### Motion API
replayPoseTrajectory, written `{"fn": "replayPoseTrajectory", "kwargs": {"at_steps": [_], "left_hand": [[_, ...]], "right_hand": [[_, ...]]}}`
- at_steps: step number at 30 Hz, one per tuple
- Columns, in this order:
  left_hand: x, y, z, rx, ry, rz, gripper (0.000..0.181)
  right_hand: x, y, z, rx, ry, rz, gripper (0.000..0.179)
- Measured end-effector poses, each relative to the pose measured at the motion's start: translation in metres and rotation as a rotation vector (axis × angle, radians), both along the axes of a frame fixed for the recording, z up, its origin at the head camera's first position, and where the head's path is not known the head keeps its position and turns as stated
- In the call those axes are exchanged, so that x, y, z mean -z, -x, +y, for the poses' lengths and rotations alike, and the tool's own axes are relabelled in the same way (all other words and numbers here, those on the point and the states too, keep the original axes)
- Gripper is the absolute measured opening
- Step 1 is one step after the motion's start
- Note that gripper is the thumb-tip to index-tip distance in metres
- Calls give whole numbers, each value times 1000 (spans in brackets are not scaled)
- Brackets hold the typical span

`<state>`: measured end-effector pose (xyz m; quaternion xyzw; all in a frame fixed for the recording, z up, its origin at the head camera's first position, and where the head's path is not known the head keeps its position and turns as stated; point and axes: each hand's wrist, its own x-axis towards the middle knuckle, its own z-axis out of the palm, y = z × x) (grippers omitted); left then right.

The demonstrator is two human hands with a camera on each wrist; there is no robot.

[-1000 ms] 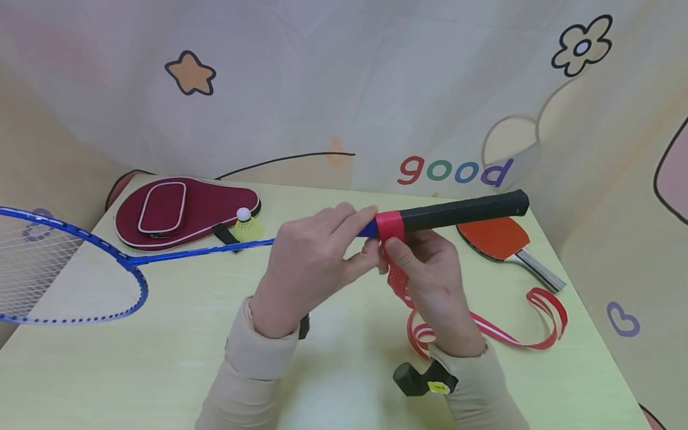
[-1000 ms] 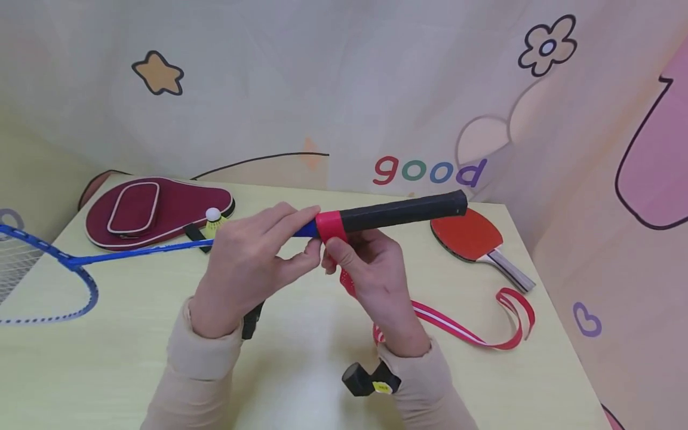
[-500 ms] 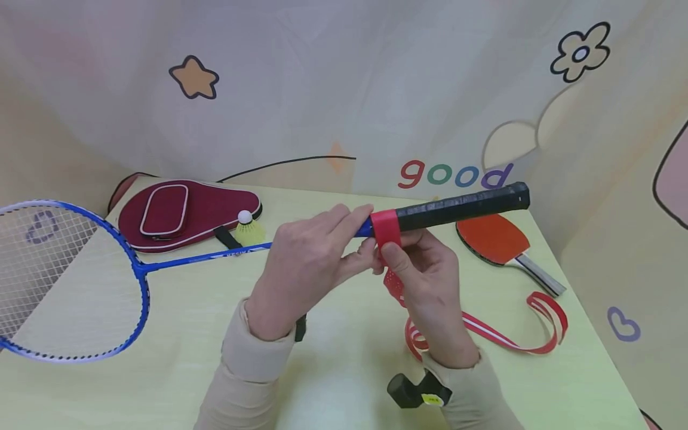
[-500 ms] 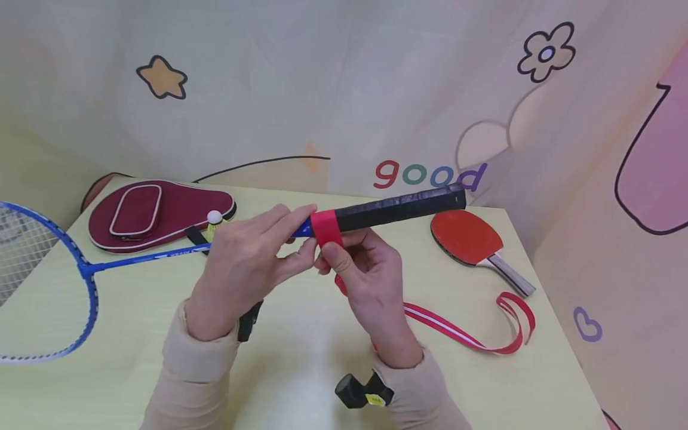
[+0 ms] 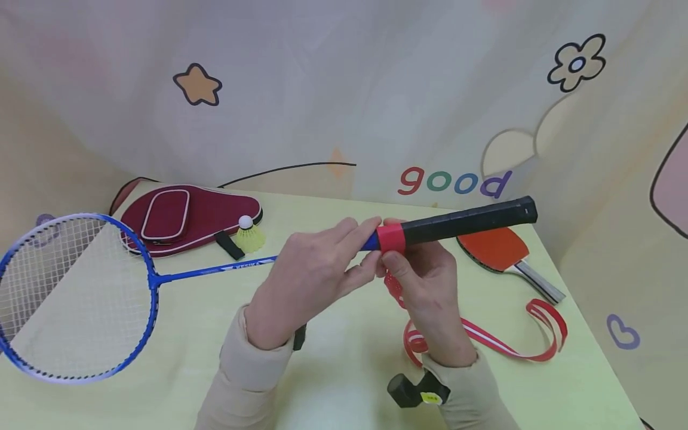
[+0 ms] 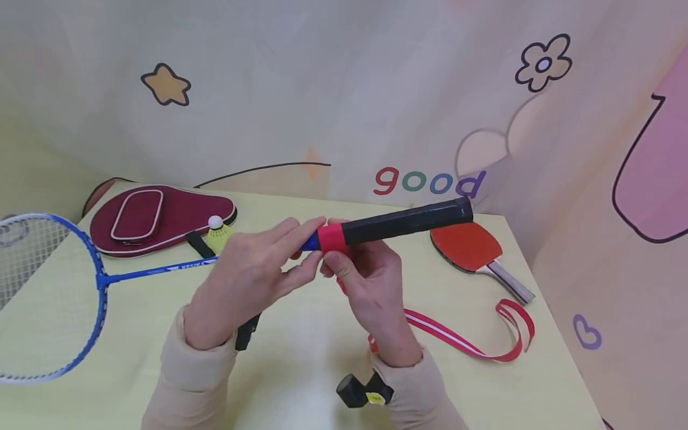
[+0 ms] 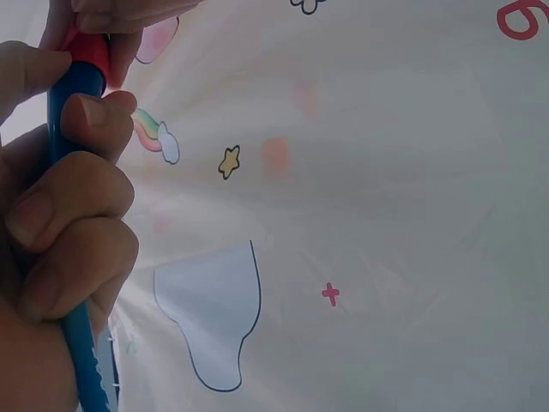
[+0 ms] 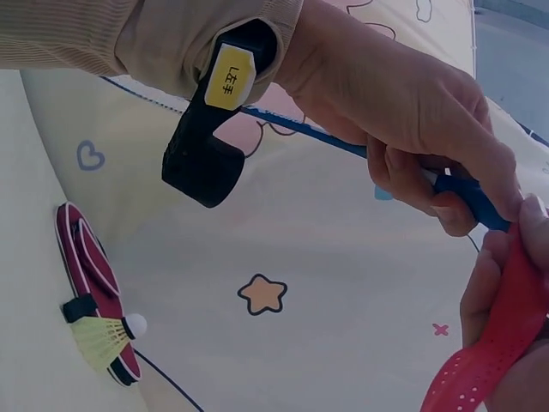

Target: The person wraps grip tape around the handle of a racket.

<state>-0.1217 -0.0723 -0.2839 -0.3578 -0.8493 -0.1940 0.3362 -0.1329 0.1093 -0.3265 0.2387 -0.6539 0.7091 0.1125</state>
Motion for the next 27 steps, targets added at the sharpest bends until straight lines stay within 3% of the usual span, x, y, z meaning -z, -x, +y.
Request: {"fn": "replayPoseTrajectory", "kwargs": {"at_steps": [4,8,13,17,22,25,27], "left_hand": [[0,-1,1,-6,24,-24,41],[0,-1,1,-10,17,-32,41],[1,-3,1,33,-38,-68,34],[-1,-6,2,57,-46,-49,26],[-1,-5,7,29,-63,66,29],[-1,-7,14,-31,-95,196,34],[-1,-10,19,-6,-151,241,30]], "right_hand": [[2,-2,-3,60,4,16,28],[3,-2,-5,70,17,35,28],[4,1,-2,-6,63,72,36],[7,5,0,-80,125,115,44],[10,7,-2,-40,182,148,38],[9,5,-1,-23,277,126,32],[7,4,1,-45,369,102,29]]}}
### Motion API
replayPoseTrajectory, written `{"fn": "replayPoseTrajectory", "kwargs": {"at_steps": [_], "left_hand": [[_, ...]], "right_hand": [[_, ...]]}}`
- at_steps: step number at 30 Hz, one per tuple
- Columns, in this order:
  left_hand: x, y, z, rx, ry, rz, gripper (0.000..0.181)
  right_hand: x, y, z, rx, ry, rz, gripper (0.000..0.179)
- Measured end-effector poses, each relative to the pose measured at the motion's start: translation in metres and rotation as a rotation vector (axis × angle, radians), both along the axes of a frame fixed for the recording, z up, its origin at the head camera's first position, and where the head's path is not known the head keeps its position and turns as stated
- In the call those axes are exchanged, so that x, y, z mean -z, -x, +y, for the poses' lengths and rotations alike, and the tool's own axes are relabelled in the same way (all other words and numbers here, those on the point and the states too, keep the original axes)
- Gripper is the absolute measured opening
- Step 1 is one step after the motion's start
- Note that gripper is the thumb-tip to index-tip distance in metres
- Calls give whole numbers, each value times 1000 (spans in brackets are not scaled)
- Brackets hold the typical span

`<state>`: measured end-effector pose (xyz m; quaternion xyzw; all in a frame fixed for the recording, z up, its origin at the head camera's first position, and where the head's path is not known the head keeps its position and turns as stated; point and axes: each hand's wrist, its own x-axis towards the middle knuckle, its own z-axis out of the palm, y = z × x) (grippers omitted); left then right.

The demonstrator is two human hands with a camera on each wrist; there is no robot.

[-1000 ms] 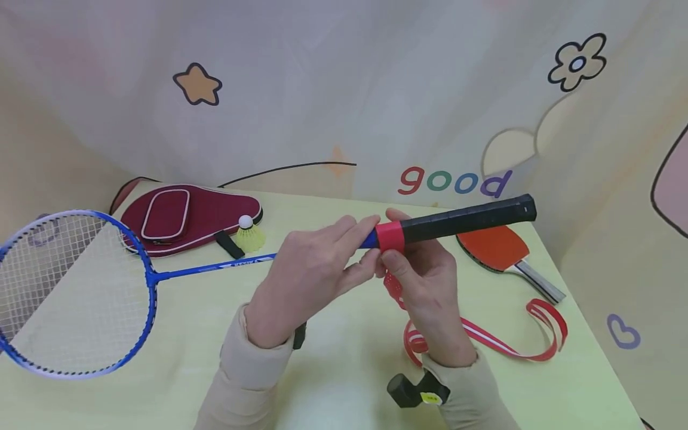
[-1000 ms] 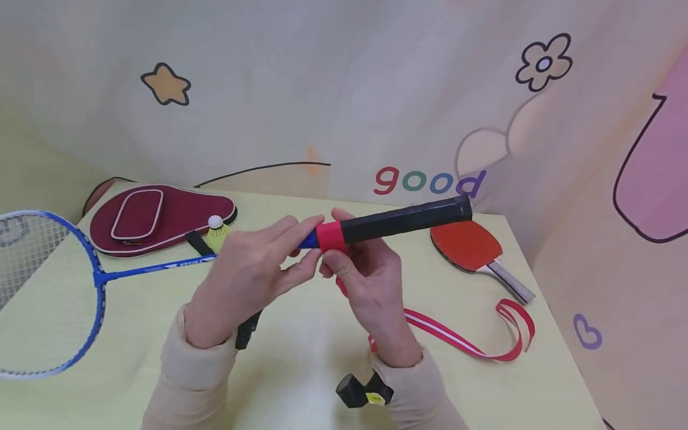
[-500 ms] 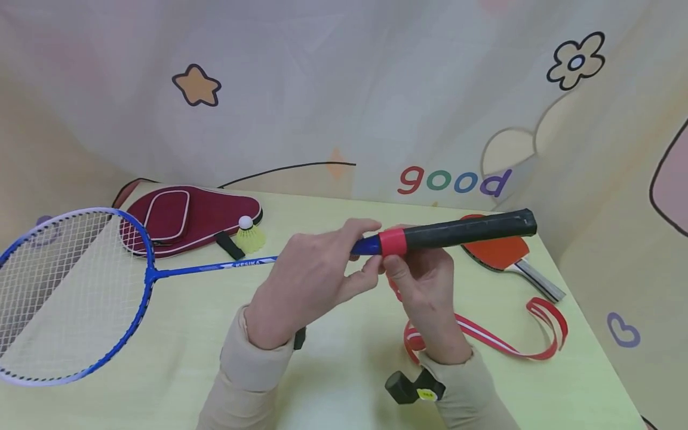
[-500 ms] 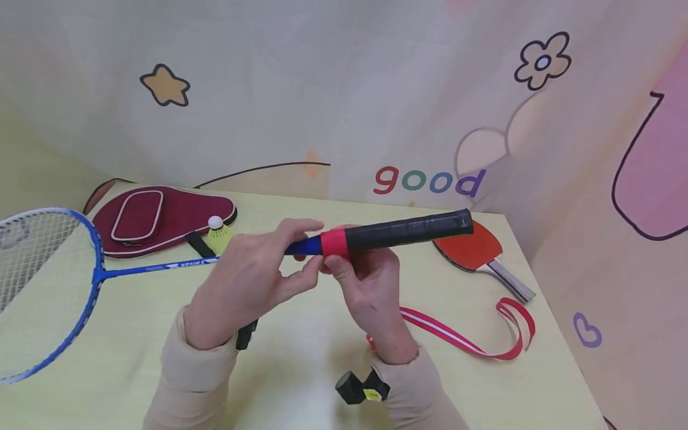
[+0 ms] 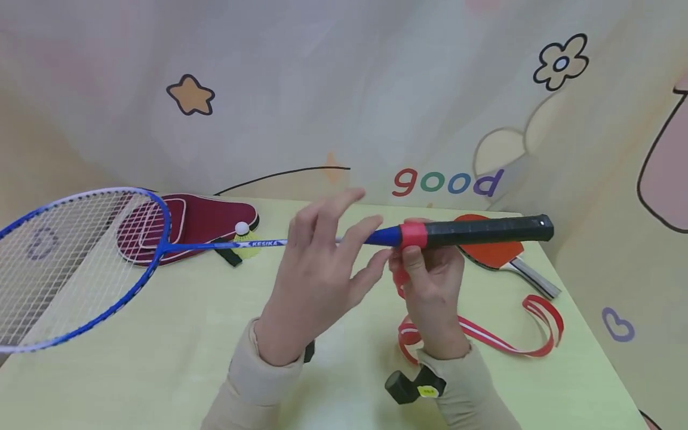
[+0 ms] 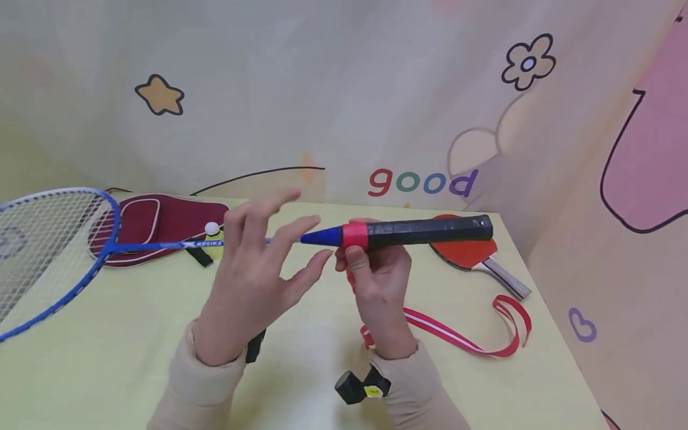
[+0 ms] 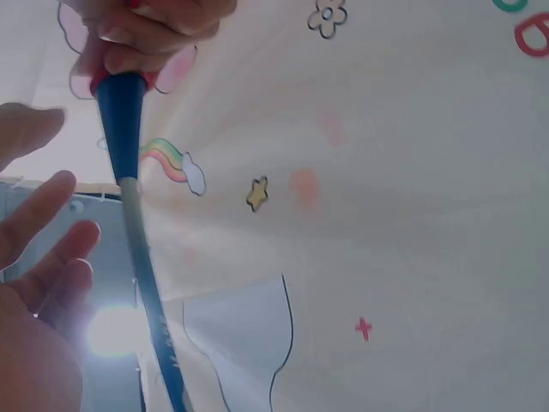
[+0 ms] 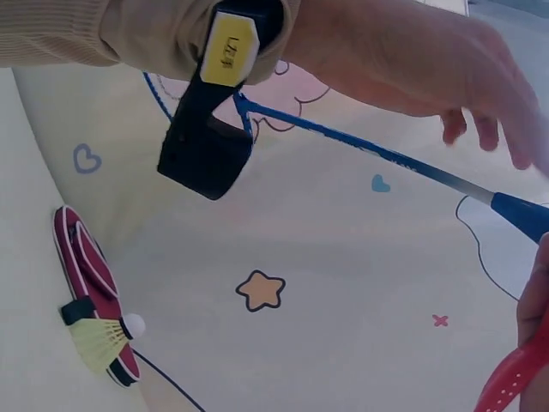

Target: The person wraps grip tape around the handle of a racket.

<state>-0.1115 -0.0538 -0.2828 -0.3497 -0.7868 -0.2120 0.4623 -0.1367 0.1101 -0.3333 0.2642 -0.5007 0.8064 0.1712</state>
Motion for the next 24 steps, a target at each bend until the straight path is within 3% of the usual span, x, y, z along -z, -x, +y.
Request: {"fn": "replayPoseTrajectory", "kwargs": {"at_steps": [2,3,6,8,9,12,14,15,17,19,21,24], "left_hand": [[1,-5,3,77,-20,-80,23],[1,-6,4,129,-24,-184,22],[5,0,8,232,-111,-596,25],[10,12,12,300,-254,-807,30],[13,19,14,389,-371,-864,36],[23,35,22,775,-702,-834,51],[27,39,26,1021,-828,-791,52],[28,39,29,1102,-870,-770,51],[28,37,32,1158,-920,-737,46],[27,34,34,1143,-953,-706,42],[26,32,34,1085,-976,-662,37],[26,31,35,972,-1005,-585,30]], "right_hand": [[-4,-1,3,-24,83,-16,26],[-6,-2,5,-29,114,-20,25],[-14,-4,9,-34,181,-31,23],[-18,-7,9,-23,195,-40,22],[-19,-8,9,-25,200,-47,22],[-20,-14,4,-33,188,-68,21],[-19,-17,0,-39,162,-85,20],[-19,-18,-2,-38,149,-98,20],[-18,-19,-4,-16,102,-125,20],[-19,-21,-4,38,11,-158,20],[-21,-22,-2,95,-93,-201,23],[-24,-20,3,107,-193,-222,31]]}}
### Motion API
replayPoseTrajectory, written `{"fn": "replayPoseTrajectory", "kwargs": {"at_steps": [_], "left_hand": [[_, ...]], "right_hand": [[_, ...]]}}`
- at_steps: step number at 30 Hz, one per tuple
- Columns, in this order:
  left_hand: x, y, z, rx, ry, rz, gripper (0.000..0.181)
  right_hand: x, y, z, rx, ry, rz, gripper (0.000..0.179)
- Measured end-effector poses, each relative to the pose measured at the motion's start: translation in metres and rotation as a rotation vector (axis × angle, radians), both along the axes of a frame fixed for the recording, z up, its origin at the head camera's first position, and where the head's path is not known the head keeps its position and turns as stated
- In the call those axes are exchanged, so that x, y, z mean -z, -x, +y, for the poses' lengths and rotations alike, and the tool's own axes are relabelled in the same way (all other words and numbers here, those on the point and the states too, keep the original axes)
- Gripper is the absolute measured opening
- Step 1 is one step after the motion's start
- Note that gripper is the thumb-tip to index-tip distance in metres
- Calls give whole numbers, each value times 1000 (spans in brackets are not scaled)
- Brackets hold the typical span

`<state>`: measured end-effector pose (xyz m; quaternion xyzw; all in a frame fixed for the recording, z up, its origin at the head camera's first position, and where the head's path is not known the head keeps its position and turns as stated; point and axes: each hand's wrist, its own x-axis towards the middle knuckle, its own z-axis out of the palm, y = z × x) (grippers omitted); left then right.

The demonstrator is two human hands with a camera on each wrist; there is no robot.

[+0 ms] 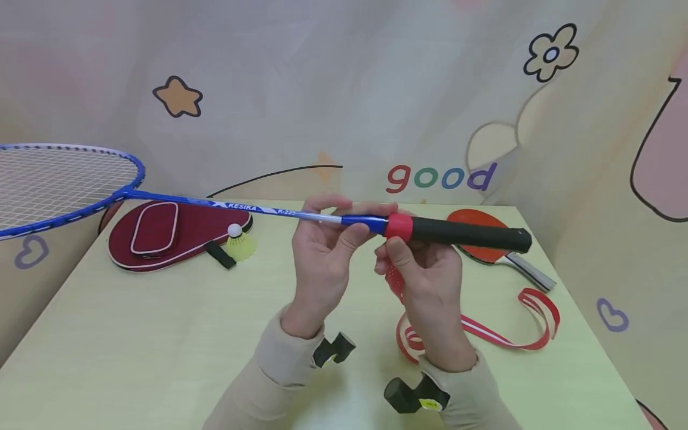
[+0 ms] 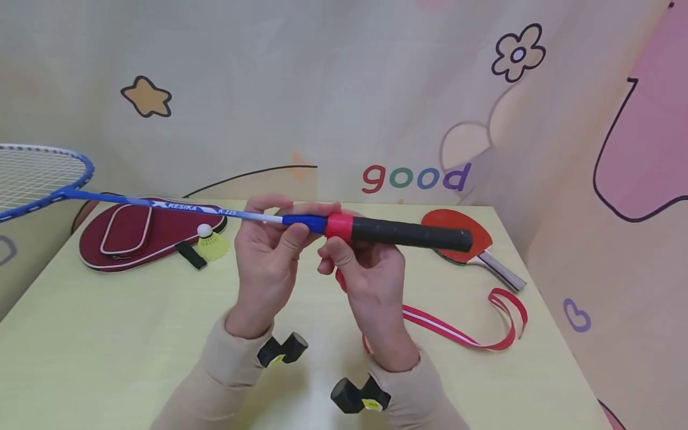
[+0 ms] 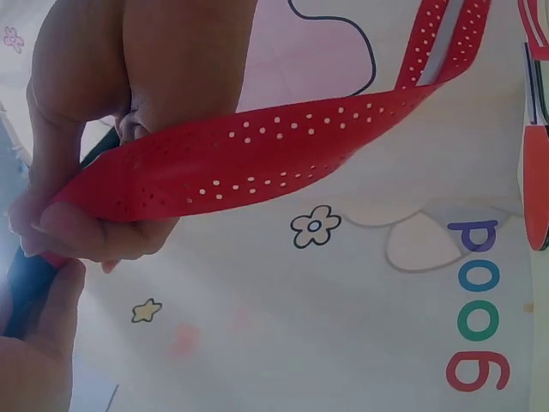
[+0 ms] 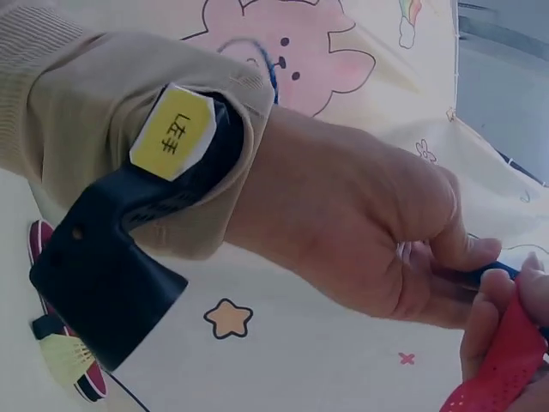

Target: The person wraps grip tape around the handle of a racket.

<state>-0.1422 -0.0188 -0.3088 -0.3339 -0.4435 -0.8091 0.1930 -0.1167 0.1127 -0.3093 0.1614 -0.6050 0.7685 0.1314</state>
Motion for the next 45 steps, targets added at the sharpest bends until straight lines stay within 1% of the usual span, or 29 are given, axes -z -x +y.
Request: {"fn": "replayPoseTrajectory", "kwargs": {"at_steps": [3,4,7,10,12,15,19,22,25,26,29,32,34,35,37,38,39,40,41,42,44,45], "left_hand": [[0,-2,0,-107,-6,9,30],[-1,-3,0,-126,-9,14,32],[-4,-7,3,-138,-25,30,39],[-5,-9,7,-118,-45,31,38],[-4,-12,8,-128,-48,16,39],[-4,-14,8,-155,-48,-6,38],[-5,-16,5,-193,-42,-1,38],[-6,-17,4,-204,-41,19,37],[-8,-18,4,-210,-43,25,37],[-8,-18,4,-212,-42,22,37],[-7,-18,4,-222,-37,12,37],[-6,-17,5,-220,-21,3,35],[-5,-16,5,-187,-14,5,34],[-5,-15,5,-157,-12,10,35],[-5,-14,5,-75,-12,31,40],[-5,-13,5,-38,-9,40,45],[-5,-13,5,-10,-8,49,50],[-6,-13,5,4,-6,60,54],[-6,-13,5,6,-2,69,57],[-6,-12,5,-5,2,75,60],[-6,-11,4,-56,1,76,62],[-6,-11,3,-83,-3,75,62]], "right_hand": [[-1,3,1,-51,3,3,40],[-1,4,1,-63,11,9,41],[1,3,0,-17,-19,5,36],[4,2,-2,41,-42,25,29],[5,2,-3,70,-48,50,27],[6,3,-3,83,-55,59,26],[7,4,-1,71,-80,42,25],[7,5,0,53,-77,43,26],[7,7,0,21,-31,60,34],[7,8,-1,4,-1,67,37],[8,8,-2,-21,60,71,38],[9,6,-3,-10,93,53,30],[8,4,-2,-4,105,39,27],[7,3,-2,2,103,33,26],[6,1,-1,-1,108,18,25],[5,0,0,14,89,12,25],[4,-1,0,21,73,7,24],[3,-1,1,27,50,4,24],[2,-1,2,32,23,0,24],[2,-2,2,32,-5,2,24],[1,-2,4,28,-76,21,25],[0,-1,4,11,-100,36,27]]}}
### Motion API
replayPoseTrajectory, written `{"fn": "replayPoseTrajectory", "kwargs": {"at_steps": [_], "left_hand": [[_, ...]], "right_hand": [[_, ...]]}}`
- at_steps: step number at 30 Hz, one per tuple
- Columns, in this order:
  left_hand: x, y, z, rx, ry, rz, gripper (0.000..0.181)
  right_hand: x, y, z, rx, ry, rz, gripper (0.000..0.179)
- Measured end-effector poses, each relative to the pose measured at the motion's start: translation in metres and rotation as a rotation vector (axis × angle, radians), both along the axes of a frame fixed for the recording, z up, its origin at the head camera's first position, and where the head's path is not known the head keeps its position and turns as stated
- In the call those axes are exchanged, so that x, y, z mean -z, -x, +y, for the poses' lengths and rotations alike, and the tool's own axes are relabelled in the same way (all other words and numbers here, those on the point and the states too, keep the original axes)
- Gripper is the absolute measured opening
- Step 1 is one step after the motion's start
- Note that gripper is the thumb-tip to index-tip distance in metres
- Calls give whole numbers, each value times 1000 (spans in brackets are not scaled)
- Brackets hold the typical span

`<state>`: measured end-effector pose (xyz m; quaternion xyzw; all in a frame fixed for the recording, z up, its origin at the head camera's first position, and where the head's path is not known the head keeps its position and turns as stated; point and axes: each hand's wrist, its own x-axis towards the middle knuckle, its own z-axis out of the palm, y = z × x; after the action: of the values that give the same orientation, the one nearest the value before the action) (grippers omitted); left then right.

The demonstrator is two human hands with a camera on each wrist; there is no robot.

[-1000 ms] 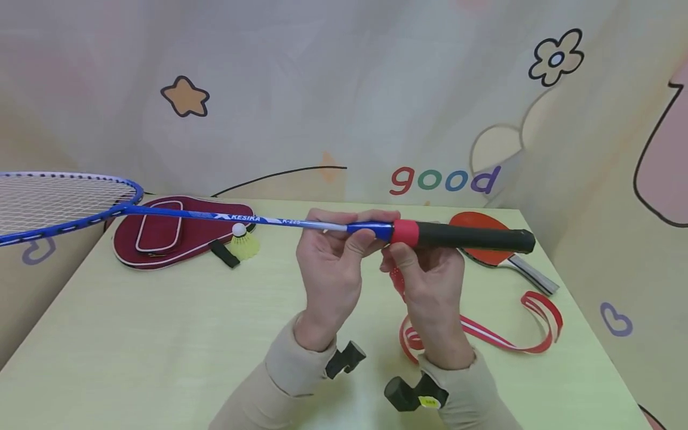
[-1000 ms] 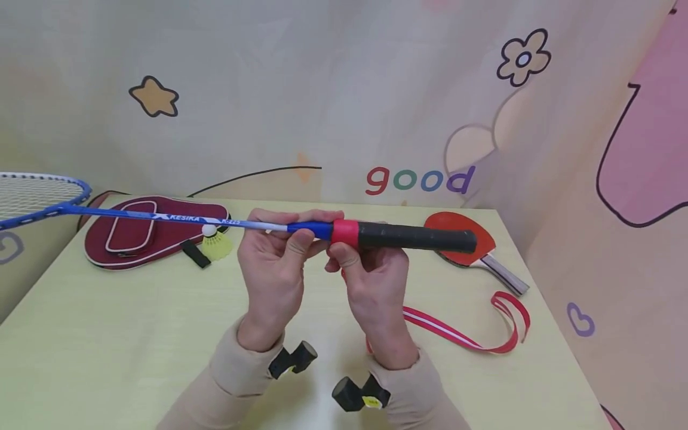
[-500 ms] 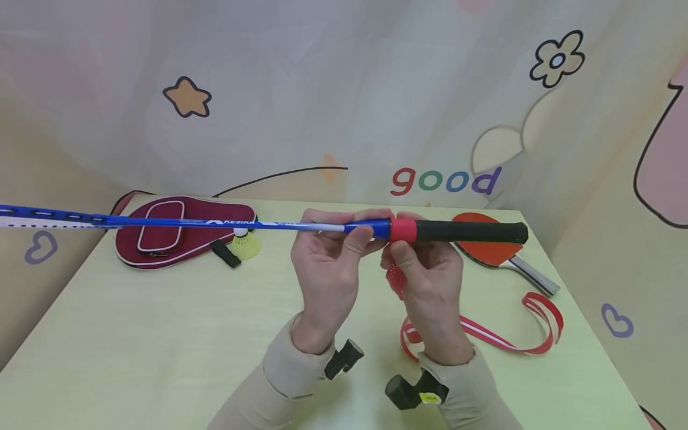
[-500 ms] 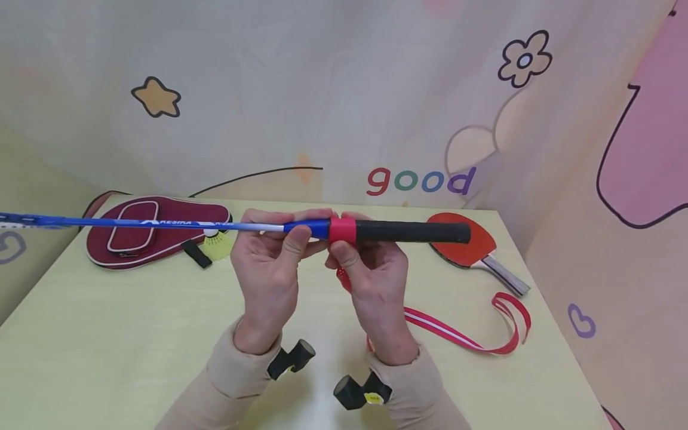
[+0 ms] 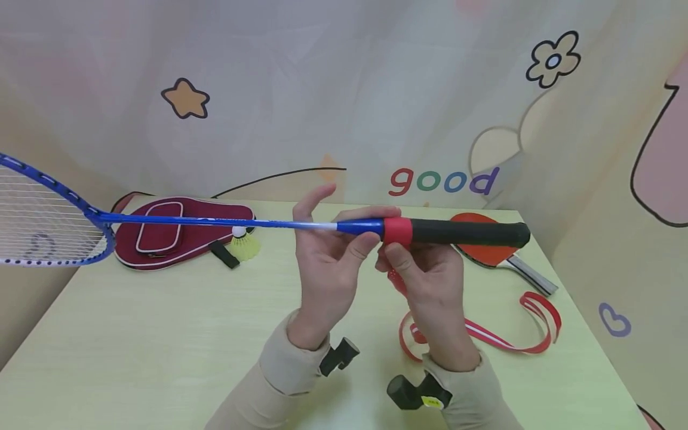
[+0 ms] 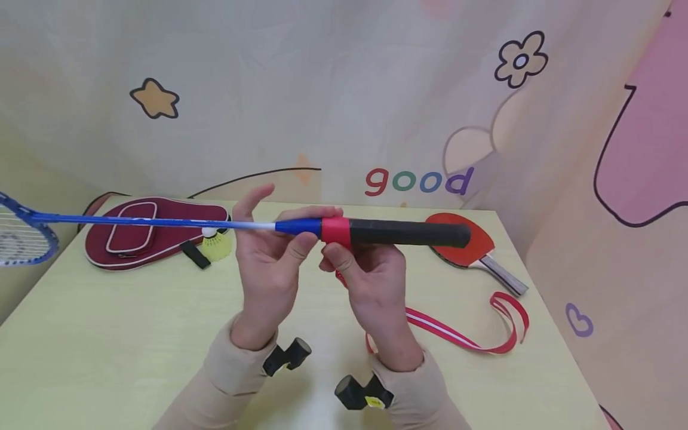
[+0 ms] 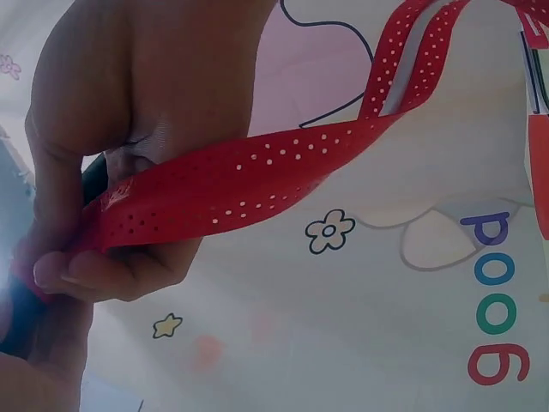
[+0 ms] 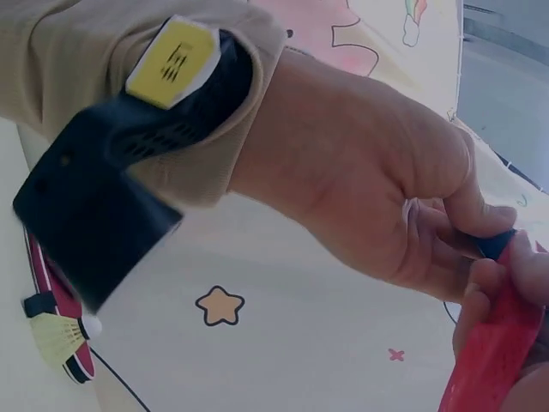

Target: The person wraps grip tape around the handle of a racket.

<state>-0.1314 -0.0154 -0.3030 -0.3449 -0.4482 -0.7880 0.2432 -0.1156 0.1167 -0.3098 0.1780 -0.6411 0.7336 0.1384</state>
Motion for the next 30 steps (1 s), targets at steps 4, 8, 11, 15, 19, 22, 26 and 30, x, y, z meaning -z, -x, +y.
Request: {"fn": "replayPoseTrajectory", "kwargs": {"at_steps": [4,8,11,15,19,22,26,30], "left_hand": [[0,1,-3,-56,-19,-19,62],[0,1,-5,-83,-40,-32,60],[1,0,-6,-120,-61,-41,57],[1,1,-8,-158,-71,-49,54],[0,-1,-6,-151,-73,-53,53],[0,-2,-4,-143,-73,-64,51],[1,-4,-2,-150,-68,-74,48],[2,-5,-1,-151,-68,-103,45]], "right_hand": [[0,1,-1,-32,-43,31,31],[1,1,-3,-12,3,-12,28],[2,2,-5,-23,37,-27,22],[3,2,-6,-74,62,-7,19],[5,4,-6,-66,47,20,22],[7,4,-5,-31,28,30,26],[7,6,-5,-24,40,31,38],[7,9,-5,-74,91,48,48]]}}
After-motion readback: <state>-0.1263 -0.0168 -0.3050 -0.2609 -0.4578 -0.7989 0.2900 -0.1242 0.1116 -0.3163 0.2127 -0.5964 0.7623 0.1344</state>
